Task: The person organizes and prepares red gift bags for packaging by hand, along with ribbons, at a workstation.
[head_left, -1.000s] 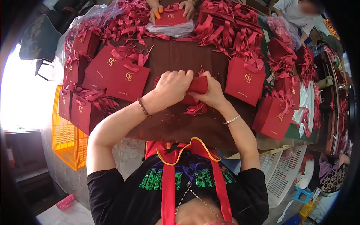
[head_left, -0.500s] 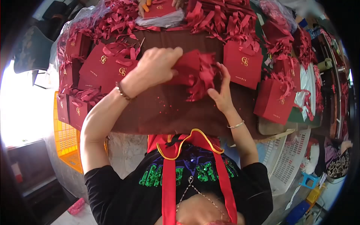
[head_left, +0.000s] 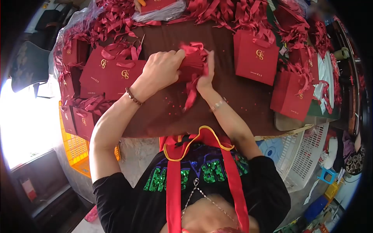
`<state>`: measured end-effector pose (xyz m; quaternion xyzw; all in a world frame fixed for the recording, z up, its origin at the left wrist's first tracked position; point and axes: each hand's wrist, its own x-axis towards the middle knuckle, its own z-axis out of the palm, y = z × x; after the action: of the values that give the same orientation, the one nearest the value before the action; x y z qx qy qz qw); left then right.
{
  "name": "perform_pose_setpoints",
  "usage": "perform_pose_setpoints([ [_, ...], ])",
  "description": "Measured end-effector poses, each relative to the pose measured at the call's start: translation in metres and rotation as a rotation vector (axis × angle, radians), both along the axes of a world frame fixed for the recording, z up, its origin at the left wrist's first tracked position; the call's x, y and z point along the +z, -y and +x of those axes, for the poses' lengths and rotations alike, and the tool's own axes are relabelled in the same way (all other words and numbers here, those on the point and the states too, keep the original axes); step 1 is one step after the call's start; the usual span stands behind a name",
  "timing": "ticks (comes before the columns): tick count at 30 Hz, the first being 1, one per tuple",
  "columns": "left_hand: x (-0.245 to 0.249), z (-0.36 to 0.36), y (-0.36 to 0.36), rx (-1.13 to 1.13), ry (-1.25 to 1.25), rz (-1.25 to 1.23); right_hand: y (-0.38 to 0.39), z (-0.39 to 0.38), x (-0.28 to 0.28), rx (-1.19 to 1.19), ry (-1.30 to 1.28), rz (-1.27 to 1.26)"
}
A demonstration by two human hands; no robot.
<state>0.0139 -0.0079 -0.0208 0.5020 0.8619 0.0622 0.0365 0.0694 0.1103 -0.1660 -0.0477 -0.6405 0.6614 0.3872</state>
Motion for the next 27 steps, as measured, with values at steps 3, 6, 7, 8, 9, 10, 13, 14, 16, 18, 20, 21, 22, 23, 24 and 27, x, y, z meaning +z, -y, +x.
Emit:
perform_pose_setpoints([
  [3, -0.002, 0.001, 0.001, -0.004, -0.016, 0.042, -0.005, -0.015, -0.042, 0.21, -0.033, -0.528],
  [6, 0.0, 0.0, 0.0, 0.02, 0.01, 0.0, -0.02, -0.005, -0.017, 0.272, -0.002, -0.335],
  [7, 0.0, -0.001, 0.001, 0.015, 0.006, -0.008, -0.021, 0.002, 0.011, 0.336, 0.082, -0.462],
  [8, -0.001, -0.002, 0.003, 0.028, 0.003, 0.002, -0.024, 0.006, 0.026, 0.397, 0.166, -0.59],
  [9, -0.003, -0.003, 0.004, -0.004, -0.004, 0.014, -0.035, 0.007, 0.031, 0.276, 0.119, -0.158],
  [10, -0.004, -0.004, 0.005, -0.033, -0.011, 0.027, -0.042, 0.018, 0.034, 0.264, 0.114, -0.244],
  [13, 0.002, -0.016, 0.006, -0.049, 0.016, 0.038, -0.029, 0.047, 0.089, 0.075, 0.08, 0.148],
  [14, 0.011, -0.021, 0.007, -0.001, 0.068, 0.039, -0.025, 0.056, 0.101, -0.116, 0.024, 0.511],
  [16, 0.031, -0.028, 0.014, 0.044, 0.076, 0.226, -0.016, 0.078, 0.107, -0.344, -0.131, 0.952],
  [18, 0.038, -0.04, 0.023, 0.043, 0.076, 0.367, -0.003, 0.1, 0.114, 0.029, -0.171, 0.911],
  [20, 0.048, -0.037, 0.029, 0.118, 0.454, 0.477, 0.001, 0.108, 0.062, 0.054, 0.205, 0.558],
  [21, 0.048, -0.029, 0.03, 0.107, 0.549, 0.59, -0.001, 0.099, 0.068, 0.102, 0.318, 0.225],
  [22, 0.049, -0.021, 0.031, 0.093, 0.548, 0.586, -0.006, 0.084, 0.075, 0.15, 0.417, -0.111],
  [23, 0.05, -0.013, 0.032, 0.123, 0.528, 0.525, -0.019, 0.076, 0.063, 0.137, 0.412, -0.117],
  [24, 0.051, -0.006, 0.033, 0.153, 0.507, 0.462, -0.038, 0.072, 0.041, 0.298, 0.46, 0.217],
  [27, 0.042, 0.001, 0.041, 0.196, 0.671, 0.547, -0.042, 0.072, 0.077, 0.433, 0.41, 0.465],
])
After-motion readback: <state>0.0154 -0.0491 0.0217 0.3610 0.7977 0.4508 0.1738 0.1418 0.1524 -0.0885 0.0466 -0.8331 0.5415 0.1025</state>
